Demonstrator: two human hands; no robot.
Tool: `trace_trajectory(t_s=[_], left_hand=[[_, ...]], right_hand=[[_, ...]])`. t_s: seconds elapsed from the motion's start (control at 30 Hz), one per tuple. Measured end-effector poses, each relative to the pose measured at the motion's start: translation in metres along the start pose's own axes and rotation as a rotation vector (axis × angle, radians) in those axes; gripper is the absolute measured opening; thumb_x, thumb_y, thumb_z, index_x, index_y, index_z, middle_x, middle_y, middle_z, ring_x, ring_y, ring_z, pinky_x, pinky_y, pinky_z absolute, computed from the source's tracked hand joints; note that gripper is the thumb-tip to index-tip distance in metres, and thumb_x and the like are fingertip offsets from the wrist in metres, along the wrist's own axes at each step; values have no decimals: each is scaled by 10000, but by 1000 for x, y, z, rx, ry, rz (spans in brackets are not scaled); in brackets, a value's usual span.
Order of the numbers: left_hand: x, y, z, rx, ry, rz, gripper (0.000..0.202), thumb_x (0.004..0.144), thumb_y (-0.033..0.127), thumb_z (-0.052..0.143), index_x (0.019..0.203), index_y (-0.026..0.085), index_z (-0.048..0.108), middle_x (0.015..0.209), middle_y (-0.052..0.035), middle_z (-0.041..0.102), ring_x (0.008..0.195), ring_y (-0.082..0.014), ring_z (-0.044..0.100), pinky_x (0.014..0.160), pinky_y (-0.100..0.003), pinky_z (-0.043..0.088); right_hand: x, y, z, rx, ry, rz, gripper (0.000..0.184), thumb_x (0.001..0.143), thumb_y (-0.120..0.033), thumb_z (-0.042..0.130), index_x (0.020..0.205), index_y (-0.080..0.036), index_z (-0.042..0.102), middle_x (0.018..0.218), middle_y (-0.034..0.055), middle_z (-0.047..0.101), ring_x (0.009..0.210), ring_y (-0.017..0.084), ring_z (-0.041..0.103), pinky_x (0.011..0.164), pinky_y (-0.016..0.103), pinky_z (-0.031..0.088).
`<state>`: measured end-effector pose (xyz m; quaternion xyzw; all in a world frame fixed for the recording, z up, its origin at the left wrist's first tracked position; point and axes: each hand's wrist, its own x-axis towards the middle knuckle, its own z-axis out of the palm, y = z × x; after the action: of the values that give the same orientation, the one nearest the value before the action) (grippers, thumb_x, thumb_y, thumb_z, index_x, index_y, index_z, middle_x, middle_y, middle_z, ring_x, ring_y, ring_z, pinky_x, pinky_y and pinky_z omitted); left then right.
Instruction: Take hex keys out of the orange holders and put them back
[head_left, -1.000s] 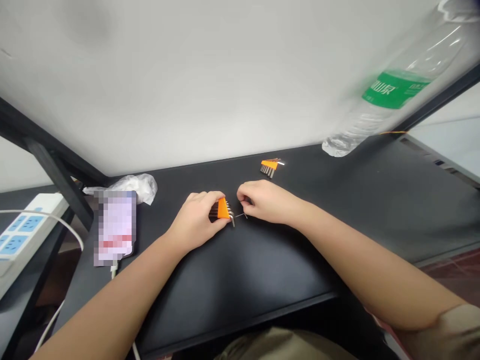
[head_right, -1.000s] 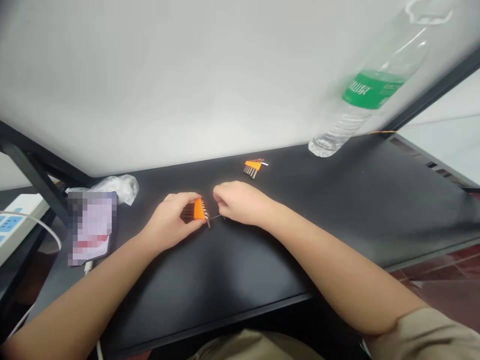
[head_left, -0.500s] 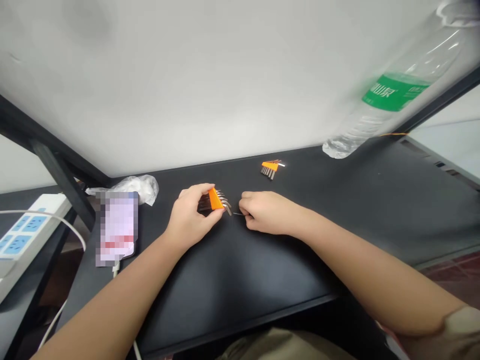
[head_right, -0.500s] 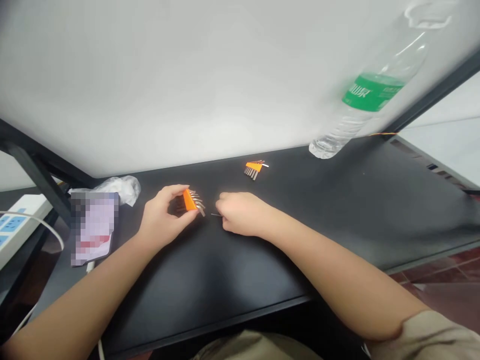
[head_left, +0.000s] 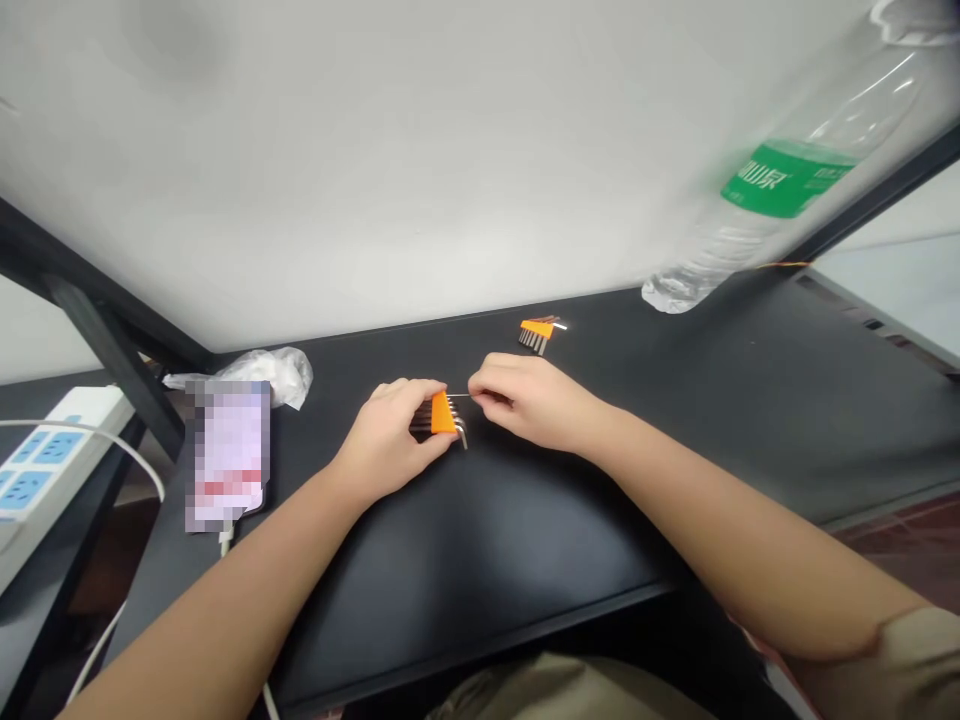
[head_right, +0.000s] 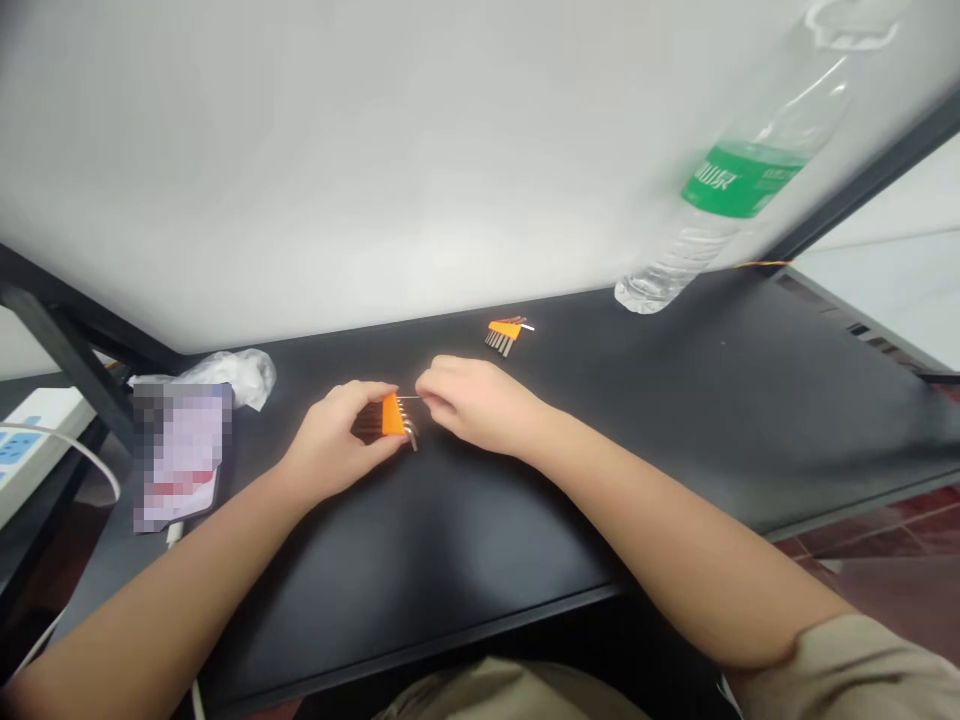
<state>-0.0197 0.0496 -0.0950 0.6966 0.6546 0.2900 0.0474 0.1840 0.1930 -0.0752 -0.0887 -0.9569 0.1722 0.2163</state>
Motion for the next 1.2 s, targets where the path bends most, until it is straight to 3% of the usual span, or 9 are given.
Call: trace_trajectory(t_s=[0.17,0.27,0.33,0.5,0.6,0.77,0.9,1.07,1.2], left_hand=[[1,1,-2,19,-35,30,453,834,352,772,1237,211,621,1044,-39,694,945,-216,641,908,-387,496],[2,7,-5,16,-81,103,395,834,328,764,1198,226,650,1046,-53,679,1036,-246,612,929,-406,474],[1,12,-8,-28,-106,171,394,829,328,775,1196,244,661,1087,-54,679,1135,-263,578,983,-421,450],[0,17,-11,-104,-145,222,388,842,298,765,1209,252,648,1122,-45,689,1167,-258,565,1040,-436,425],[0,13,-9,-79,-181,178,393,879,273,719,1255,240,612,1104,-50,699,1081,-246,599,970,-425,462],[2,-1,-3,10,-158,92,473,904,370,731,1332,231,586,1221,-66,706,1137,-263,614,998,-447,473],[4,-17,0,60,-116,9,519,931,403,688,1406,241,553,1336,-76,666,1246,-283,580,1059,-472,467],[8,-29,-3,181,56,-76,500,935,329,632,1414,221,535,1492,-105,544,1379,-330,481,1106,-516,439],[6,-20,-9,188,127,-95,258,935,289,593,1176,204,628,1162,-99,672,1078,-271,631,935,-432,517]], right_hand=[[-2,-6,-7,5,-21,-54,205,1017,-154,475,958,-169,671,966,86,626,851,175,584,769,308,467],[-1,-11,-7,215,-41,-53,167,1018,-190,517,967,-183,676,960,72,634,839,165,599,781,312,493],[0,-11,-2,489,-65,54,76,991,-257,605,972,-193,641,885,30,616,742,139,593,701,289,506],[6,1,14,941,-190,407,402,812,-452,819,920,-208,518,770,-46,538,584,101,496,494,232,428],[8,16,8,696,-156,415,374,866,-537,741,904,-191,606,816,-4,621,675,132,549,611,273,466],[-7,78,-24,-97,251,505,263,960,-439,606,960,-195,705,1010,89,673,947,238,617,893,393,476],[-18,121,-28,-253,177,616,300,925,-321,608,1183,-191,687,1232,138,637,1145,296,584,994,426,467],[-11,103,-16,-137,41,506,146,888,-226,600,996,-202,695,1060,76,670,940,217,630,854,346,500],[-5,68,-12,-28,5,376,156,915,-271,611,1039,-210,683,1077,57,653,868,170,637,819,313,502]])
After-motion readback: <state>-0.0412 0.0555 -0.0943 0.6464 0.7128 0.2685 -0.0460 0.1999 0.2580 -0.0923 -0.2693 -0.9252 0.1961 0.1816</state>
